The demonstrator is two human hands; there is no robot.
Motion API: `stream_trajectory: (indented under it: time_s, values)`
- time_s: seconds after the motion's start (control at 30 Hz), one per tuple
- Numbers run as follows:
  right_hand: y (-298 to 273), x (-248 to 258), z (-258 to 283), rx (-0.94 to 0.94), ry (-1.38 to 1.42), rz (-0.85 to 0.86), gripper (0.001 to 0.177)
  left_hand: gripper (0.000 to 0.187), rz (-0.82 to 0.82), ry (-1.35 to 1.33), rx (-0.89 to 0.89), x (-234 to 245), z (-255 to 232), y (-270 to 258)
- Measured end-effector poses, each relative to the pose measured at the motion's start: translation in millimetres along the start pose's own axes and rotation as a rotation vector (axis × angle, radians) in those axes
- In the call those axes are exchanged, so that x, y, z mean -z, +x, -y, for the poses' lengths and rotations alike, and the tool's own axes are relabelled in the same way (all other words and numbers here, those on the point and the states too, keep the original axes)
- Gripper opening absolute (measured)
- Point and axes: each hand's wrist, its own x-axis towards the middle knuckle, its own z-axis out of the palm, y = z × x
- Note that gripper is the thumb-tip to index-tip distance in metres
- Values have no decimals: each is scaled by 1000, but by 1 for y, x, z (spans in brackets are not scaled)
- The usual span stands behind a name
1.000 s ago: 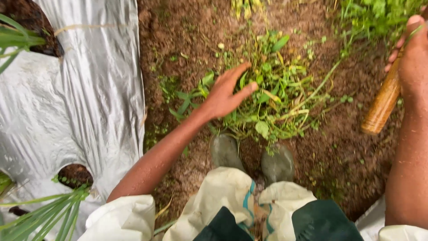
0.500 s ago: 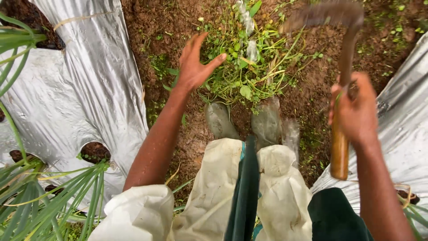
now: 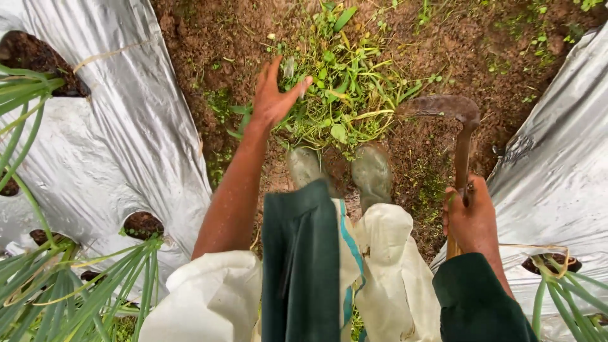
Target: The person uses a sickle to cut weeds growing between rows of crops covered with white plastic mulch. They gather the cut weeds by hand, walk along the row, and continue cutting and collecting weeds throughout the garden.
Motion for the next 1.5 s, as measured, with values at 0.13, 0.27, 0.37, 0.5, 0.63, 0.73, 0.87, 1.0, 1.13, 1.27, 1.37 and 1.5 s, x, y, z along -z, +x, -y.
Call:
stream_trajectory:
  time_s: [0.13,0.27,0.37,0.5,0.63,0.73,0.87,1.0,1.13,1.27,1.37,1.5]
  values:
    - [2,2,-12,-82,-153,10,2,106,-55,76,10,-14,24,21]
    - [23,-17,0,-148,-95,176,21,108,-19,145,25,-18,25,30]
    - [49,-33,12,-94,-146,269,21,105,7,180,53,-30,25,28]
    - [52,-23,26,-21,-165,378,12,91,-21,-293,67,-51,19,22]
    - [58,-33,25,40,-51,382,26,90,12,-351,3,-68,21,5]
    - [61,-41,35,25,19,396,24,86,46,-328,42,-82,26,5]
    - [54,-40,47,104,35,417,24,88,76,-511,38,-92,27,-1]
    - [43,-37,73,200,-71,403,26,96,102,-633,-51,-72,14,-11]
    - [51,-38,110,300,-124,372,23,95,53,-670,-150,-35,-25,0]
    - [67,-51,141,307,-115,281,9,98,71,-541,-206,-20,-50,24]
    - [82,-44,146,284,-175,250,12,101,99,-424,-200,-21,-59,24]
    - [69,-14,168,243,-311,213,11,104,98,-472,-144,-15,-63,11]
